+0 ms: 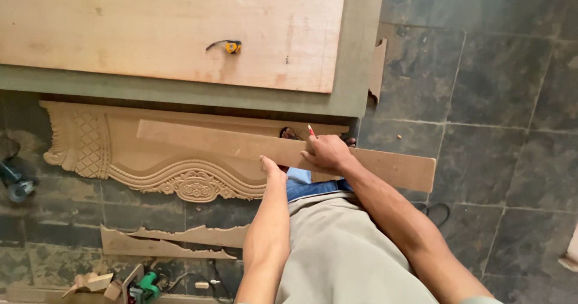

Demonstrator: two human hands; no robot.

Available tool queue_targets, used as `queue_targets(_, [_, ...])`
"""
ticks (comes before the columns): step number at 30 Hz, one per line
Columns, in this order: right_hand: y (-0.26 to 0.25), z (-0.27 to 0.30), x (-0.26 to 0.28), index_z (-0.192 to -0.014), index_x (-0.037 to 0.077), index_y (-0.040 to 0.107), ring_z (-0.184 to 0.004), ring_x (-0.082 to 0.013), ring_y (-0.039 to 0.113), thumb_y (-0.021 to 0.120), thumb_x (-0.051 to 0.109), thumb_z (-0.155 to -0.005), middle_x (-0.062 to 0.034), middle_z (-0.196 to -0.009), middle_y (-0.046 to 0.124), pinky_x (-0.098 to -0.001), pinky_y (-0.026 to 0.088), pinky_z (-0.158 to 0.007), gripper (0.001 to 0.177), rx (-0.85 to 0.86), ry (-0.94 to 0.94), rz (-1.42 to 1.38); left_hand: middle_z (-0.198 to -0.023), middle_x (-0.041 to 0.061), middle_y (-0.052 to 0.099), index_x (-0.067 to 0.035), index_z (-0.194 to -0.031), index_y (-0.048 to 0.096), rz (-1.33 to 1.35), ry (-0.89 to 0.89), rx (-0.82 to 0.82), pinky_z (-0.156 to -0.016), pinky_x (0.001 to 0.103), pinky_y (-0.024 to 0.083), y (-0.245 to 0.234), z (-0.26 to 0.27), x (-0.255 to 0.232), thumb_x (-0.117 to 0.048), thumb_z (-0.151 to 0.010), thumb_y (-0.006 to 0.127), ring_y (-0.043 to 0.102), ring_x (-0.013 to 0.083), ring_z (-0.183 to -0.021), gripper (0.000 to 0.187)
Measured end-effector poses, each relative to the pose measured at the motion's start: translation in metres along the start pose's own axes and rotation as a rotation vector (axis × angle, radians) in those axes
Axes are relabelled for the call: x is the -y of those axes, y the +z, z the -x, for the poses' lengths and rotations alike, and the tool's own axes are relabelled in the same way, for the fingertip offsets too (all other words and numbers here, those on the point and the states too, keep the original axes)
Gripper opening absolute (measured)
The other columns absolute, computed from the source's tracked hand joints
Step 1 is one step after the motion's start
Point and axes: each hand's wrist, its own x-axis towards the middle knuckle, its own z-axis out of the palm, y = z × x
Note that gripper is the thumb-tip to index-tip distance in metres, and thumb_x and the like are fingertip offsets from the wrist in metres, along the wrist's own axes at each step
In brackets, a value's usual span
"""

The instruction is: The person measures a large plywood sheet using a tape measure and marks it with a pencil. They also use a smaller wooden strip as a guide to draw straight lines on the plywood.

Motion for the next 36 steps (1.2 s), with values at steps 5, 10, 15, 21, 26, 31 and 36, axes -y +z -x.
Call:
queue_targets(5, [0.01,0.008,-0.003,-0.094,0.0,0.063,-0.079,-0.0426,0.07,0.065,0.045,-0.09,-0.023,-0.084,0.072,-0.0528,0.055,-0.072,0.045,0.023,0.033,-0.04,-0.138,0.013,0.062,-0.014,-0.143,0.052,-0.053,-0.05,-0.006,-0.089,0.053,0.06,-0.013,0.003,0.004,-0.058,-0.102,0.039,0.067,0.0349,-0.115,0.062])
queue_targets(10, [0.003,0.012,-0.013,-0.091,0.0,0.062,-0.078,-0.0431,0.069,0.066,0.041,-0.091,-0.0233,-0.082,0.071,-0.0536,0.054,-0.071,0.041,0.007,0.076,-0.076,-0.137,0.009,0.064,-0.016,-0.142,0.055,-0.088,-0.114,0.077,-0.09,0.049,0.058,0.003,0.007,0.009,-0.064,-0.1,0.038,0.066,0.031,-0.115,0.066])
queue_targets(15, [-0.016,0.006,-0.039,-0.091,0.001,0.062,-0.076,-0.0418,0.069,0.066,0.038,-0.091,-0.0225,-0.079,0.071,-0.054,0.054,-0.069,0.038,-0.061,0.068,-0.04,-0.136,0.009,0.064,-0.016,-0.141,0.055,-0.109,-0.09,0.122,-0.092,0.049,0.056,0.04,0.018,0.02,-0.066,-0.099,0.038,0.065,0.0308,-0.116,0.068])
queue_targets(21, [-0.075,-0.033,-0.077,-0.087,0.002,0.065,-0.077,-0.0402,0.069,0.066,0.038,-0.091,-0.021,-0.078,0.071,-0.0537,0.054,-0.071,0.035,-0.055,0.023,-0.017,-0.137,0.014,0.062,-0.007,-0.142,0.054,-0.083,0.001,0.083,-0.089,0.051,0.058,0.12,0.039,0.019,-0.058,-0.1,0.047,0.066,0.0339,-0.116,0.066])
queue_targets(26, [-0.166,-0.086,-0.116,-0.094,0.0,0.065,-0.075,-0.0433,0.068,0.067,0.038,-0.088,-0.0235,-0.079,0.069,-0.0544,0.054,-0.069,0.039,-0.015,-0.093,0.065,-0.135,0.019,0.062,0.0,-0.142,0.052,0.106,0.115,0.076,-0.086,0.053,0.058,0.218,0.062,0.019,-0.052,-0.101,0.05,0.065,0.0385,-0.114,0.067])
queue_targets(31, [-0.269,-0.117,-0.138,-0.093,0.003,0.07,-0.08,-0.0432,0.069,0.064,0.039,-0.089,-0.0244,-0.082,0.071,-0.0535,0.055,-0.077,0.037,0.088,-0.162,0.179,-0.131,0.015,0.067,-0.001,-0.138,0.056,0.221,0.237,0.03,-0.084,0.047,0.06,0.299,0.107,0.025,-0.052,-0.102,0.052,0.07,0.0313,-0.106,0.063])
queue_targets(36, [-0.348,-0.168,-0.131,-0.102,0.008,0.071,-0.083,-0.0421,0.07,0.062,0.039,-0.09,-0.0221,-0.087,0.073,-0.0527,0.055,-0.077,0.034,0.165,-0.27,0.258,-0.119,0.018,0.068,-0.006,-0.131,0.059,0.417,0.126,0.18,-0.083,0.056,0.059,0.349,0.133,0.001,-0.048,-0.095,0.06,0.07,0.0358,-0.098,0.054])
